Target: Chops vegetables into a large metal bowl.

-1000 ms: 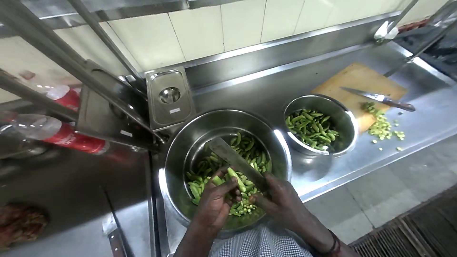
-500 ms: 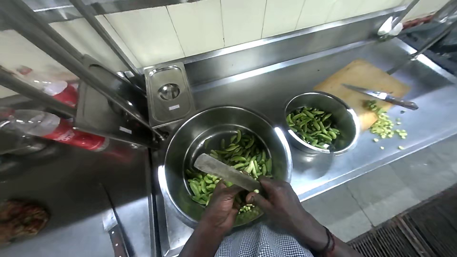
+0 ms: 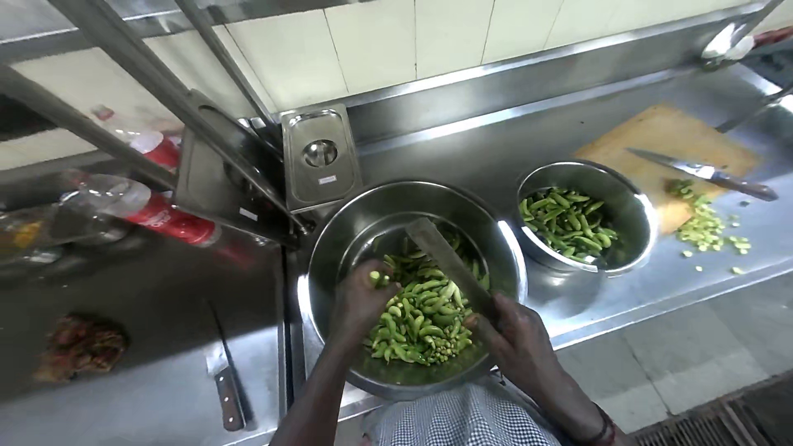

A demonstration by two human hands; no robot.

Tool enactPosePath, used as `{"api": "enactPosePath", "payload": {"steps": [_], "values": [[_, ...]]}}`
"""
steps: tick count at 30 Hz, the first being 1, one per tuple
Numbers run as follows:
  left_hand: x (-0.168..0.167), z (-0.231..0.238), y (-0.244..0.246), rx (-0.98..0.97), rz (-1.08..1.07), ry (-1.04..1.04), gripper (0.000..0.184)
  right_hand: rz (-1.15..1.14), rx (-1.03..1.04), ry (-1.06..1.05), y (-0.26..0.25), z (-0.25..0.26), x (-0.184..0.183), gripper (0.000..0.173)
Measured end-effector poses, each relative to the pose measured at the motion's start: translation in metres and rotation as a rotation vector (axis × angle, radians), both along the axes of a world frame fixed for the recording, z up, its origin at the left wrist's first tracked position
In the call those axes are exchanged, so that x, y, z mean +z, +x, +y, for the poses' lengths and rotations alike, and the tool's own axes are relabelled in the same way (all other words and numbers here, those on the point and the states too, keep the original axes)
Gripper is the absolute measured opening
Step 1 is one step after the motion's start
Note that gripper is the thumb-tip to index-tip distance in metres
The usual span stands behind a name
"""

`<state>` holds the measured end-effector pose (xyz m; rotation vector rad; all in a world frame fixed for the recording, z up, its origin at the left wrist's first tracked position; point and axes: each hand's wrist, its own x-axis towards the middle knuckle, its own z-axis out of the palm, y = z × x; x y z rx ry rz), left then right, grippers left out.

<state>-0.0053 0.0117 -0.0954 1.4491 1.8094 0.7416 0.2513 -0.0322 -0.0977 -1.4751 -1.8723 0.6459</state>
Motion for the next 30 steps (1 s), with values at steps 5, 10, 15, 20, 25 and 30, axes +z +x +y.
{"api": "enactPosePath", "payload": {"steps": [5, 10, 15, 20, 25, 30], "values": [[-0.028, 0.033, 0.012, -0.244, 0.547, -0.372, 0.040, 0.019, 0.012, -0.020, 0.002, 0.000, -0.002, 0.047], [-0.041, 0.050, 0.013, -0.335, 0.646, -0.574, 0.045, 0.030, 0.035, -0.036, 0.002, -0.002, -0.006, 0.047], [-0.036, 0.024, -0.007, -0.134, 0.426, -0.286, 0.032, 0.078, 0.026, -0.069, 0.005, -0.001, -0.006, 0.044], [-0.020, -0.010, -0.008, -0.054, -0.243, -0.165, 0.017, 0.143, 0.025, -0.154, 0.006, 0.002, -0.008, 0.042], [-0.001, -0.047, 0.029, -0.100, -0.538, -0.102, 0.021, 0.207, 0.115, -0.210, 0.000, 0.002, -0.002, 0.039], [-0.007, -0.055, 0.040, -0.190, -0.417, -0.027, 0.021, 0.181, 0.150, -0.169, -0.003, -0.001, 0.002, 0.035]]}}
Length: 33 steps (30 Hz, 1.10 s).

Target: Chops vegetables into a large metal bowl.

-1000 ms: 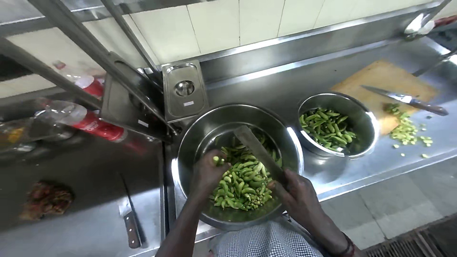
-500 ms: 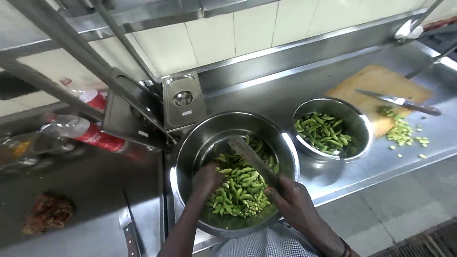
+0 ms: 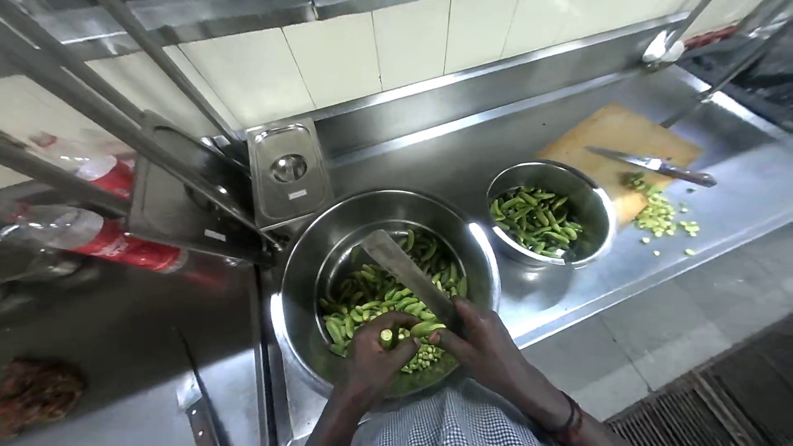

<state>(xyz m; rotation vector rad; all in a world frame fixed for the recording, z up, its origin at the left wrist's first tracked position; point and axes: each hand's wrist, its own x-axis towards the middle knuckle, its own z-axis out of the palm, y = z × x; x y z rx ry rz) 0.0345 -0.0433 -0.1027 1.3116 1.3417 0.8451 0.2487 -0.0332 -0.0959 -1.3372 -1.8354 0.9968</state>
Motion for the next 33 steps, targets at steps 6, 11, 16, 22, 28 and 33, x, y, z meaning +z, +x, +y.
{"api": "enactPosePath", "payload": {"steps": [6, 11, 16, 22, 28, 33], "values": [[-0.004, -0.005, 0.010, -0.095, 0.184, 0.297, 0.014, -0.055, 0.024, 0.024, -0.006, -0.003, 0.000, 0.035], [-0.007, -0.006, 0.013, -0.054, 0.206, 0.414, 0.010, -0.090, 0.020, 0.002, -0.004, -0.002, 0.001, 0.041], [-0.009, -0.009, 0.020, 0.107, 0.203, 0.417, 0.015, -0.109, 0.071, -0.023, -0.005, -0.004, -0.002, 0.049], [0.005, 0.003, 0.017, 0.377, -0.551, -0.161, 0.016, -0.027, 0.020, 0.080, -0.003, -0.003, -0.004, 0.058], [0.010, 0.005, 0.015, 0.415, -0.873, -0.508, 0.011, -0.089, 0.003, 0.102, -0.007, -0.005, -0.004, 0.044], [0.008, 0.001, 0.023, 0.390, -0.861, -0.537, 0.010, -0.091, -0.008, 0.099, -0.009, -0.004, 0.000, 0.042]]}}
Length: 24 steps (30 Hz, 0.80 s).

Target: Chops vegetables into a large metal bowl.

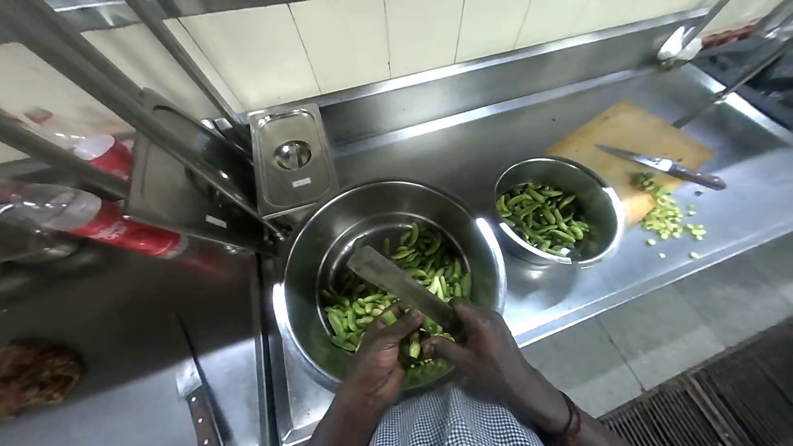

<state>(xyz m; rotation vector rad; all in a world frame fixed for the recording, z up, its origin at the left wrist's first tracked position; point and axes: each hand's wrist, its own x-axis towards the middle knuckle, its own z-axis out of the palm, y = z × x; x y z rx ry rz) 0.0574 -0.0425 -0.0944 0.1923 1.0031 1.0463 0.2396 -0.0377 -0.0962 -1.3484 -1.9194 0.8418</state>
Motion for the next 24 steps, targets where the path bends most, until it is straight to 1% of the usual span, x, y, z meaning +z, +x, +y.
{"api": "enactPosePath", "payload": {"steps": [5, 8, 9, 11, 12, 13, 14, 16, 17, 18, 19, 20, 21, 22, 24], "values": [[-0.001, 0.000, -0.001, -0.041, 0.037, 0.062, 0.018, -0.008, 0.021, -0.003, 0.002, 0.001, 0.000, 0.041], [-0.002, -0.002, -0.001, -0.004, 0.044, 0.085, 0.026, -0.051, 0.042, -0.022, 0.001, 0.001, 0.000, 0.041], [-0.004, -0.003, 0.000, 0.015, 0.036, 0.090, 0.026, -0.082, 0.057, -0.033, 0.002, 0.001, 0.000, 0.043], [-0.010, -0.005, -0.002, 0.040, 0.006, 0.108, 0.016, -0.122, 0.094, -0.070, 0.002, 0.001, 0.000, 0.046], [-0.012, -0.004, -0.004, 0.048, 0.016, 0.107, 0.013, -0.121, 0.113, -0.086, 0.002, 0.001, 0.000, 0.048], [-0.011, -0.001, -0.006, 0.049, 0.048, 0.084, 0.014, -0.111, 0.126, -0.085, 0.002, 0.000, 0.000, 0.049], [-0.011, 0.004, -0.010, 0.066, 0.057, 0.047, 0.018, -0.083, 0.128, -0.065, 0.002, -0.001, -0.001, 0.050], [-0.009, 0.017, -0.020, 0.131, 0.009, 0.004, 0.032, -0.027, 0.107, -0.020, 0.005, 0.000, -0.003, 0.053], [-0.007, 0.022, -0.023, 0.175, -0.007, -0.006, 0.031, -0.013, 0.085, 0.009, 0.007, 0.001, -0.004, 0.056], [-0.005, 0.027, -0.026, 0.223, -0.007, -0.019, 0.027, -0.001, 0.052, 0.035, 0.008, 0.002, -0.005, 0.059], [-0.002, 0.032, -0.028, 0.251, 0.018, -0.025, 0.022, 0.007, 0.015, 0.057, 0.009, 0.004, -0.005, 0.059], [0.001, 0.036, -0.029, 0.249, 0.051, -0.021, 0.019, -0.001, -0.018, 0.071, 0.010, 0.005, -0.005, 0.056], [0.005, 0.041, -0.031, 0.208, 0.101, -0.010, 0.022, -0.023, -0.046, 0.073, 0.011, 0.006, -0.004, 0.050], [0.006, 0.046, -0.031, 0.138, 0.173, 0.023, 0.024, -0.043, -0.073, 0.056, 0.013, 0.007, -0.003, 0.047], [0.006, 0.059, -0.031, -0.055, 0.390, 0.159, 0.022, -0.044, -0.128, 0.041, 0.014, 0.007, -0.002, 0.047]]}}
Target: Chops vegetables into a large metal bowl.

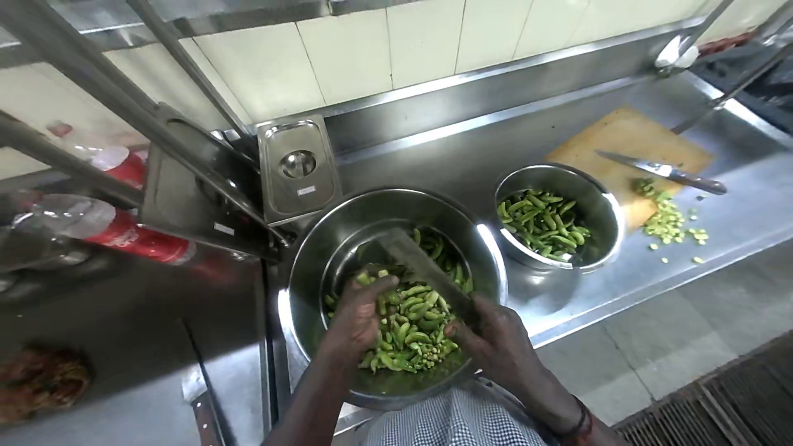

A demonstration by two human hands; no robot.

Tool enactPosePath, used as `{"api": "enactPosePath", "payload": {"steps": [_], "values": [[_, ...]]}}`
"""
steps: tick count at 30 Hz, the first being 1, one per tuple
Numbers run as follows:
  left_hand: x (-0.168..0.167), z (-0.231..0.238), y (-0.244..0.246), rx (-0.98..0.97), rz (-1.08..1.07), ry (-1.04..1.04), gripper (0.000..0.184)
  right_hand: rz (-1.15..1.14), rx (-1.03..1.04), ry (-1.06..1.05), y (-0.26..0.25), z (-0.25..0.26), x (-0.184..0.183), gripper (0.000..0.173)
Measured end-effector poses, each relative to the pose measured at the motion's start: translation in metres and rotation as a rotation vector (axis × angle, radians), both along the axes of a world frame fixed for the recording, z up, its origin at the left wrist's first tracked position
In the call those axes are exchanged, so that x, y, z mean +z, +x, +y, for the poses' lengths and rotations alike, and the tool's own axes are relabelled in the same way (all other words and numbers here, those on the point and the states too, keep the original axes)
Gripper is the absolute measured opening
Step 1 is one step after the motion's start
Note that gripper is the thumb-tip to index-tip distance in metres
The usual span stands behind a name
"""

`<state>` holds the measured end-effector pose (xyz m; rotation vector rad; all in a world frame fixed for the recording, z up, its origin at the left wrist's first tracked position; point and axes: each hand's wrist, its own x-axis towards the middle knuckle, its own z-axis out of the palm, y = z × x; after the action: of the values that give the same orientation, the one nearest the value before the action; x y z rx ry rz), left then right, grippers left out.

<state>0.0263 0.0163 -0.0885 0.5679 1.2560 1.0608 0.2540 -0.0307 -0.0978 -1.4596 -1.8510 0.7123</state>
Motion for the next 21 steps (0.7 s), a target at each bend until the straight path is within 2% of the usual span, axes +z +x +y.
{"api": "enactPosePath", "payload": {"steps": [3, 8, 11, 13, 15, 18, 21], "values": [[-0.007, 0.037, 0.010, -0.252, 0.429, 0.113, 0.025, 0.044, -0.056, -0.003, 0.003, 0.000, 0.000, 0.045], [-0.030, 0.082, 0.036, -0.858, 1.300, 0.241, 0.033, 0.069, -0.080, -0.003, 0.008, -0.003, -0.002, 0.048], [-0.044, 0.086, 0.052, -1.066, 1.541, 0.235, 0.027, 0.066, -0.105, -0.002, 0.012, -0.004, -0.004, 0.049], [-0.055, 0.087, 0.051, -1.083, 1.553, 0.220, 0.026, 0.086, -0.129, -0.013, 0.015, -0.004, -0.004, 0.048], [-0.055, 0.088, 0.043, -1.025, 1.447, 0.219, 0.029, 0.123, -0.155, -0.041, 0.018, -0.004, -0.004, 0.046], [-0.043, 0.074, 0.025, -0.856, 1.136, 0.253, 0.030, 0.159, -0.160, -0.095, 0.022, -0.003, -0.005, 0.046], [-0.012, 0.030, 0.015, -0.664, 0.790, 0.272, 0.021, 0.191, -0.123, -0.149, 0.018, -0.001, -0.007, 0.044]]}}
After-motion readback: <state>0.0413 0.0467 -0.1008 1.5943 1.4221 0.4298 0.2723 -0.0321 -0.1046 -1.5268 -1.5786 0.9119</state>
